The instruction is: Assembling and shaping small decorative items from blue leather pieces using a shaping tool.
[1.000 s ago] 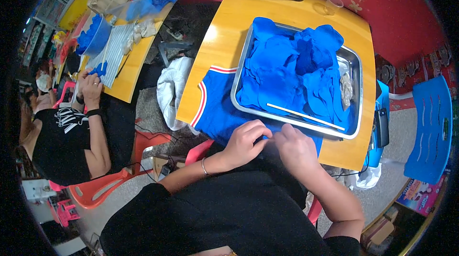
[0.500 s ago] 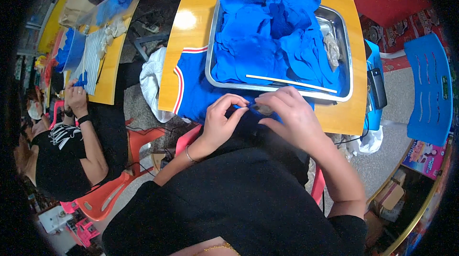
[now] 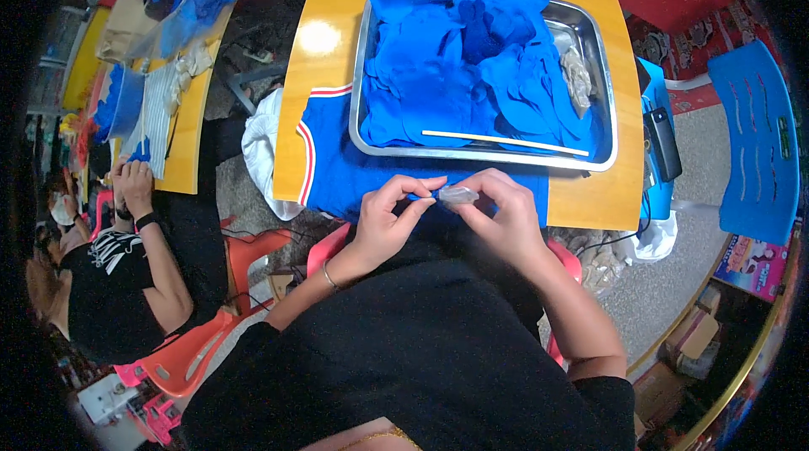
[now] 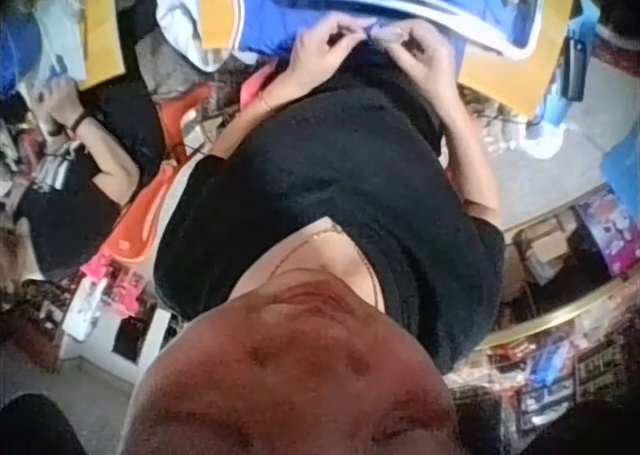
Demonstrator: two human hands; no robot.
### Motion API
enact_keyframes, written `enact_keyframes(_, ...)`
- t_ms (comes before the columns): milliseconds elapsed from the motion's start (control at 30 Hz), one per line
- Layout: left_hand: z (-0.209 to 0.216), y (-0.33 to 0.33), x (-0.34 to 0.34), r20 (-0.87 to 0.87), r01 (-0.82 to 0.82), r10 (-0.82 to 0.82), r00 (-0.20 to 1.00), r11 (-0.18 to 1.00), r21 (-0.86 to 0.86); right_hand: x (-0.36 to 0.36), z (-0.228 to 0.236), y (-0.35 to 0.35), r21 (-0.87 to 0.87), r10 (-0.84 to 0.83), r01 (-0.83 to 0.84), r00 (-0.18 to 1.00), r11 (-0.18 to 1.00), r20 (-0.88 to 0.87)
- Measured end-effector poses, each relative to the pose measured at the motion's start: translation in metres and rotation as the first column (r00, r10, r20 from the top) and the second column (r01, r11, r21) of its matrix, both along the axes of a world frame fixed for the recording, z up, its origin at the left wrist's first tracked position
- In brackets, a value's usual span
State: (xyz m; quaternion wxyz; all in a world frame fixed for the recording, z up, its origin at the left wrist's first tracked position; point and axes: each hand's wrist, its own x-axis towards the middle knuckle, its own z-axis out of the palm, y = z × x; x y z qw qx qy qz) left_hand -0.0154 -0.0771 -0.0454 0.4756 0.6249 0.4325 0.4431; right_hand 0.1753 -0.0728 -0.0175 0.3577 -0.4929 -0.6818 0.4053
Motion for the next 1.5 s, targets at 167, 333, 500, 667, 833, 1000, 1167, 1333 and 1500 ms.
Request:
enact_keyframes(167,-0.001,0.004,0.0,-0.066,0.043,-0.036,0.997,0.993,0.11,-0.003,0.007,-0.001,0.334,0.009,-0.149,0.922,0.931,0.386)
enact_keyframes(333,0.002,0.008,-0.002,-0.139,0.055,-0.037,0.99,0.99,0.13,-0.005,0.013,0.003,0.343,0.016,-0.148,0.934,0.928,0.358)
enact_keyframes(500,0.003,0.017,-0.007,-0.138,0.078,-0.056,0.989,0.985,0.157,-0.007,0.008,0.009,0.313,0.06,-0.204,0.907,0.928,0.416)
enact_keyframes(667,0.0,0.006,-0.013,-0.116,0.057,-0.055,0.992,0.998,0.01,-0.026,0.018,0.006,0.32,0.024,-0.301,0.761,0.898,0.648)
enact_keyframes(833,-0.016,0.008,0.01,0.115,0.113,-0.113,0.987,0.994,0.006,0.002,0.016,0.006,0.248,0.091,-0.225,0.885,0.942,0.457)
enact_keyframes(1000,-0.016,-0.004,0.012,0.145,0.111,-0.105,0.984,0.993,-0.031,-0.002,0.026,-0.009,0.297,0.151,-0.288,0.9,0.91,0.408)
enact_keyframes(1167,-0.016,0.004,0.009,-0.066,0.156,-0.15,0.986,0.983,0.099,-0.008,0.027,-0.01,0.417,0.009,-0.271,0.847,0.867,0.531)
enact_keyframes(1333,-0.02,0.008,0.008,-0.033,0.128,-0.126,0.992,0.988,0.082,-0.013,0.032,-0.005,0.445,-0.021,-0.312,0.799,0.84,0.601)
enact_keyframes(1500,-0.012,0.006,0.006,-0.009,0.122,-0.122,0.992,0.992,-0.001,-0.009,0.034,-0.005,0.367,0.069,-0.341,0.807,0.865,0.587)
